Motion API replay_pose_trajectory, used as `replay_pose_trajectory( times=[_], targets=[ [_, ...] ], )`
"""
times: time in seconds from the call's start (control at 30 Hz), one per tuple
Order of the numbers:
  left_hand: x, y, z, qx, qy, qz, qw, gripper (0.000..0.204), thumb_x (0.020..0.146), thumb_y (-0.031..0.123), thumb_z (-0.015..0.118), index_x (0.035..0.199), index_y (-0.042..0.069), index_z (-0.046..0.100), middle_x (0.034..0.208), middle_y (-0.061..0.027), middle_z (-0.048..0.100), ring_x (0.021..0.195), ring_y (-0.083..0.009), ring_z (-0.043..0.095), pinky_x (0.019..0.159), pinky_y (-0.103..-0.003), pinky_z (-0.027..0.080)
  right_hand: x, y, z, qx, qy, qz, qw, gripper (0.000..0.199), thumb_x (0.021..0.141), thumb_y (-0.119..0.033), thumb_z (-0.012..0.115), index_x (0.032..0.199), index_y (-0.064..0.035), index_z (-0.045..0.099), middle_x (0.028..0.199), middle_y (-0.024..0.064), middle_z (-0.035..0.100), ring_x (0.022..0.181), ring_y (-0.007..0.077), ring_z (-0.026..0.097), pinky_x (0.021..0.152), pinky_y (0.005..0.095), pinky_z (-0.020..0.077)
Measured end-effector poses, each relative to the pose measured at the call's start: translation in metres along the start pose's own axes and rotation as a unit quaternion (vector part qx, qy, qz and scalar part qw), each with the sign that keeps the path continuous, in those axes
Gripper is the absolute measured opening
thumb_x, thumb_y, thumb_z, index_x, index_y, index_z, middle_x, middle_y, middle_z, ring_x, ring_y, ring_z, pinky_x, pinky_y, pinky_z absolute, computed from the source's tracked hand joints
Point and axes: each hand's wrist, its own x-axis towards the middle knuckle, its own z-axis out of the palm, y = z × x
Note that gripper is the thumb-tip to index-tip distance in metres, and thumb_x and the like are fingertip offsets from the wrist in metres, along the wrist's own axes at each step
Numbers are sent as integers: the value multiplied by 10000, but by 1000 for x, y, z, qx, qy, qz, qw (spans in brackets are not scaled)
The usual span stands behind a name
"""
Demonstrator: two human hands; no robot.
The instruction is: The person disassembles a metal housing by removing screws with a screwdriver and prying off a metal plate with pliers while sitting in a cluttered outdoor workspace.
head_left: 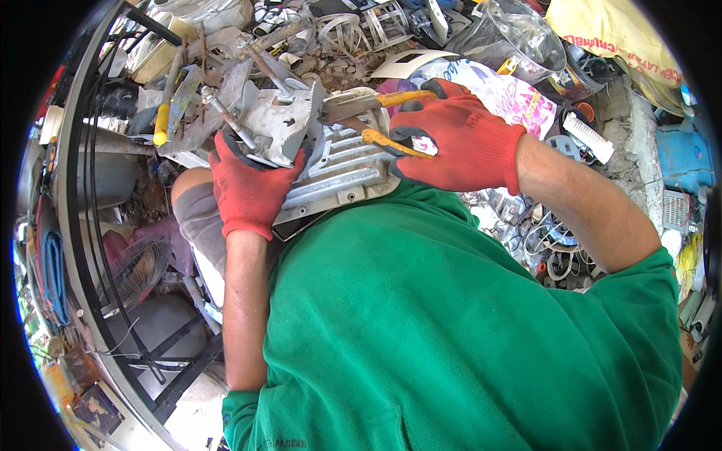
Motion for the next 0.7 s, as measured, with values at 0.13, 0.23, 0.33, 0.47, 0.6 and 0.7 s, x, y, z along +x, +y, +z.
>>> replay_pose_trajectory(
  times=[0.13,0.23,0.33,0.47,0.6,0.7],
  targets=[
    [-1,5,-3,10,-14,-14,1000,1148,581,431,973,1442,-52,387,1279,-290,574,1220,-433,565,1030,-478,490,0,-11,-2,-20,-3,20,1000,611,845,-517,649,1322,-135,652,1297,185,647,1300,438,487,1201,518,273],
    [-1,3,0,10,-6,-5,1000,1130,584,426,972,1436,-42,395,1274,-285,576,1217,-437,565,1025,-482,493,2,-16,-6,-36,-31,39,998,659,820,-558,632,1369,-194,655,1376,195,624,1334,454,434,1167,523,321],
    [-3,6,2,17,0,-18,1000,1095,585,413,972,1420,-22,412,1270,-273,580,1222,-435,560,1020,-484,496,-1,-22,-3,-31,-29,45,998,646,814,-562,652,1348,-199,658,1335,216,617,1325,479,436,1168,556,303],
    [-5,11,0,17,0,-12,1000,1083,578,407,973,1409,-13,419,1282,-266,568,1210,-430,565,1013,-484,501,-5,-38,1,-52,-36,54,997,624,800,-568,692,1307,-205,670,1256,263,601,1340,547,413,1173,595,272],
    [-7,12,2,22,9,-13,1000,1085,568,401,976,1407,-5,422,1272,-257,557,1195,-427,570,998,-480,511,-6,-41,10,-67,-29,63,995,636,765,-558,716,1298,-214,679,1250,283,589,1331,551,424,1104,629,347],
    [-9,17,1,17,12,-28,999,1023,583,349,977,1386,-6,451,1277,-239,583,1208,-412,570,1013,-474,498,-3,-46,4,-77,-30,66,994,641,721,-533,735,1269,-206,687,1254,256,600,1307,521,458,1033,619,405]
  ],
)
